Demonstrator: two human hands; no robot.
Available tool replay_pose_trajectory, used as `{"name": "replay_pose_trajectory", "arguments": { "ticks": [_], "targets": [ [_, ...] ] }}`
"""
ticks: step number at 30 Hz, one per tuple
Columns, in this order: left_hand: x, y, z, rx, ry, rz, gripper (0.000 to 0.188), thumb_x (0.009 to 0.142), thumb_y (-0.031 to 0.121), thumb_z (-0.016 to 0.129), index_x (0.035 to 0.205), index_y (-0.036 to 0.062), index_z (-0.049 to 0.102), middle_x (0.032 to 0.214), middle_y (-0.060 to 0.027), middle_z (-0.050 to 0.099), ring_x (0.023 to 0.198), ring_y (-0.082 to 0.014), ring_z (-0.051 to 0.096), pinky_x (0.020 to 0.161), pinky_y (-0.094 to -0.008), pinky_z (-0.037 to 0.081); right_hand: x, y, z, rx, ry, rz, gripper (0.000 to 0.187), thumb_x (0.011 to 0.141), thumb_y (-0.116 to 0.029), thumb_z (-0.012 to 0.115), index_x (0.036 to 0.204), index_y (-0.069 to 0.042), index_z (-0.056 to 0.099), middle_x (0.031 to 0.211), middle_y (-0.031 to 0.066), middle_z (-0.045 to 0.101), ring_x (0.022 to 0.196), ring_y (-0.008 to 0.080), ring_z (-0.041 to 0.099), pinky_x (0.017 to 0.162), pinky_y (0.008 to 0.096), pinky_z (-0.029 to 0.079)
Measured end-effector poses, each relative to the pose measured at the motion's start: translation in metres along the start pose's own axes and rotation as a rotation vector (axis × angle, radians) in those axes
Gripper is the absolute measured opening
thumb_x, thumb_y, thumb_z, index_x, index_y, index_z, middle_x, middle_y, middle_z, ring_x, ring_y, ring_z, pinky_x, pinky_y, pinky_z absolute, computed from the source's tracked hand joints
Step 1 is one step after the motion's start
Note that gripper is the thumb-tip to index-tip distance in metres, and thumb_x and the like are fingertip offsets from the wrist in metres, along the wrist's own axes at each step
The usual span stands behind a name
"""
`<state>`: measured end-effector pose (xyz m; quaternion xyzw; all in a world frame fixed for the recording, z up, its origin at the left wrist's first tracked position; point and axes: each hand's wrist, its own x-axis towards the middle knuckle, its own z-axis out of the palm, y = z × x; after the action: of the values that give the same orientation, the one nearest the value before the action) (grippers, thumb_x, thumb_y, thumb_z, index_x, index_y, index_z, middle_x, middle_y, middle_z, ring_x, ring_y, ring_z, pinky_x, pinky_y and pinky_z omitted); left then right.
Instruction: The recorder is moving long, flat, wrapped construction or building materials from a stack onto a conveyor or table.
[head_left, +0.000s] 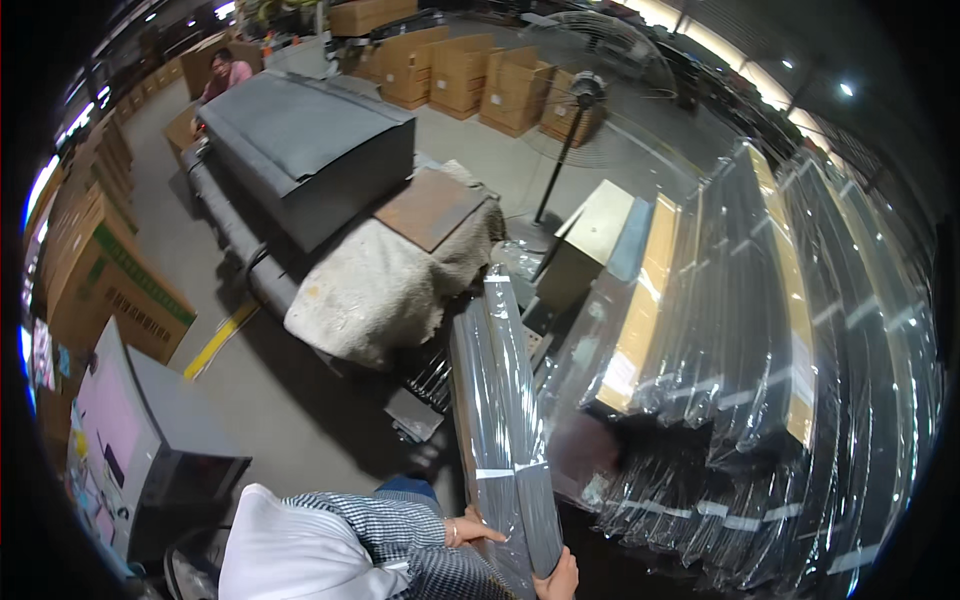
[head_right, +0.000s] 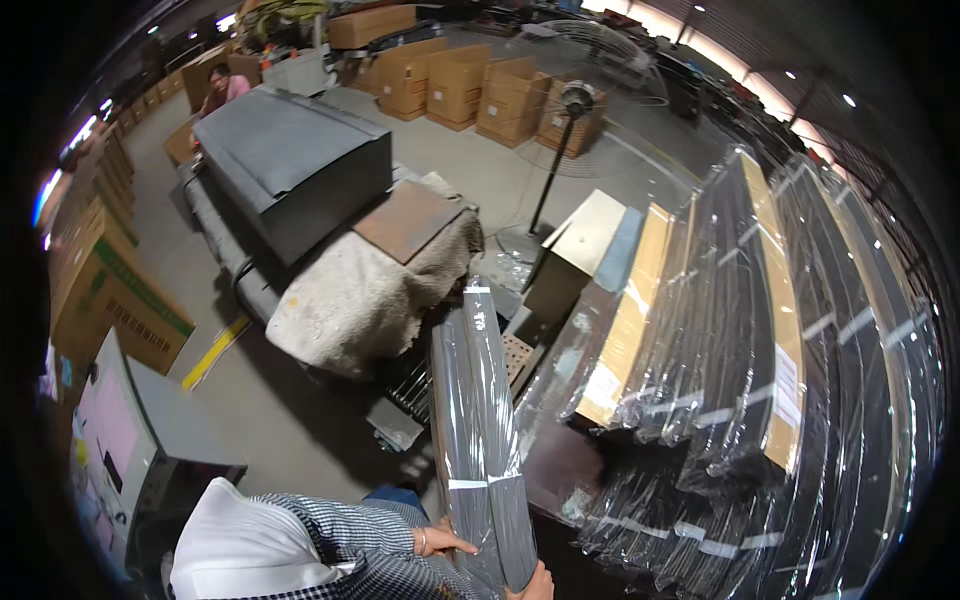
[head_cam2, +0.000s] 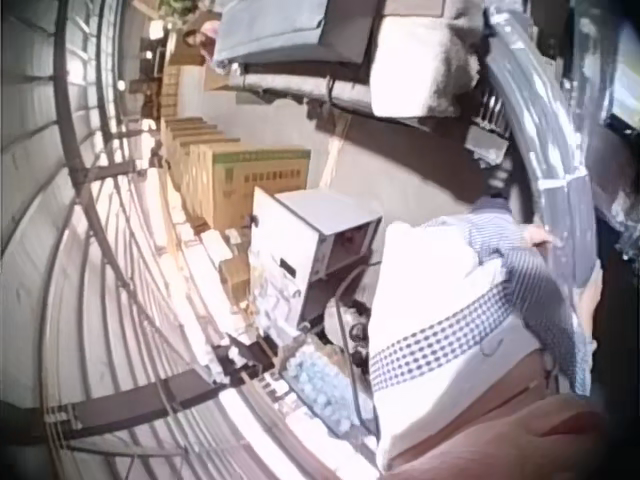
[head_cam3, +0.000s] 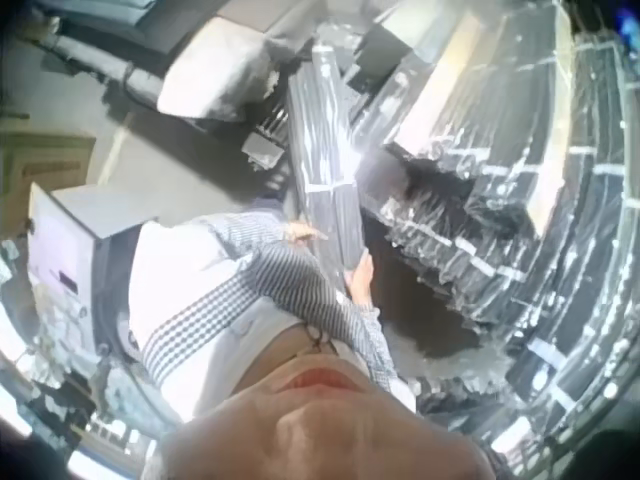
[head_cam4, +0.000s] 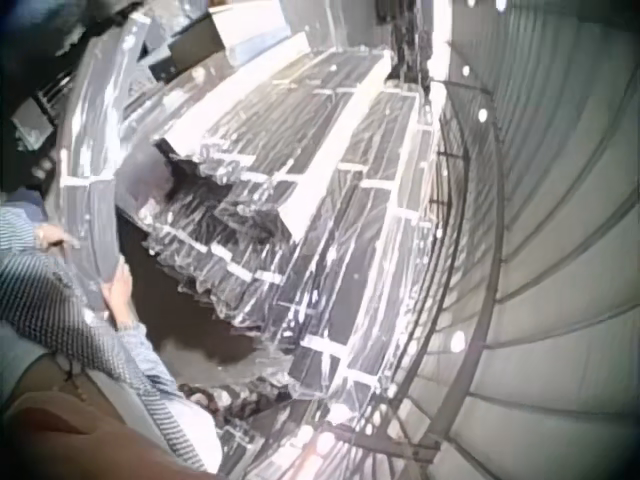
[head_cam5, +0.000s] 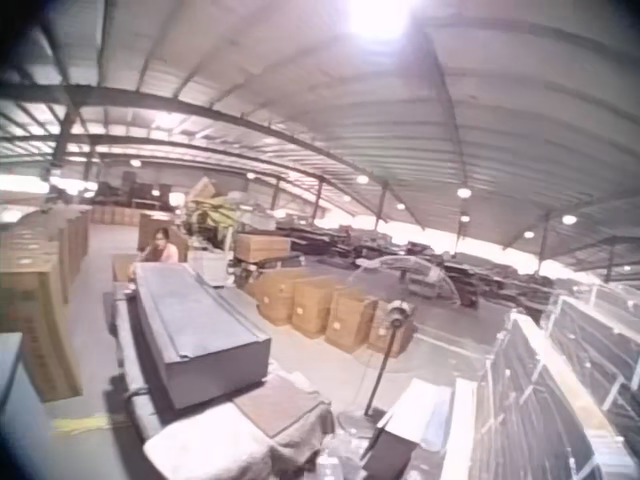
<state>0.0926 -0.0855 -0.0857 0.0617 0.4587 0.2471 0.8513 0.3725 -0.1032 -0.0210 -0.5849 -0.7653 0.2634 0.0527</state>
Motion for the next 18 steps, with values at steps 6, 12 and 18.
{"name": "replay_pose_trajectory", "arguments": {
  "ticks": [6,12,18],
  "targets": [
    [-0.014,0.013,-0.024,-0.184,0.097,-0.148,0.072,0.069,0.025,0.086,0.129,0.0048,0.050,0.115,-0.0132,0.063,0.101,-0.0249,0.063,0.072,-0.0336,0.053,0.063,-0.013,-0.032,0.080,-0.038,-0.257,0.077,0.072,-0.025,0.068,0.137,0.003,0.038,0.117,0.0293,0.053,0.107,0.0471,0.053,0.092,0.0494,0.043],
    [-0.039,0.084,-0.045,-0.455,0.118,0.135,0.050,0.077,0.017,0.077,0.122,0.0132,0.055,0.103,-0.0052,0.067,0.096,-0.0203,0.064,0.070,-0.0399,0.053,0.140,-0.169,-0.098,-0.300,-0.015,-0.323,0.093,0.063,-0.027,0.078,0.140,0.002,0.037,0.108,0.0244,0.057,0.101,0.0420,0.054,0.092,0.0495,0.040],
    [-0.045,0.111,-0.070,-0.550,0.079,0.164,0.047,0.080,0.018,0.072,0.124,0.0114,0.055,0.109,-0.0065,0.067,0.101,-0.0225,0.065,0.083,-0.0504,0.053,0.172,-0.197,-0.100,-0.350,0.056,-0.478,0.097,0.060,-0.024,0.079,0.142,0.002,0.035,0.107,0.0260,0.057,0.097,0.0432,0.055,0.087,0.0499,0.042]
  ]
}}
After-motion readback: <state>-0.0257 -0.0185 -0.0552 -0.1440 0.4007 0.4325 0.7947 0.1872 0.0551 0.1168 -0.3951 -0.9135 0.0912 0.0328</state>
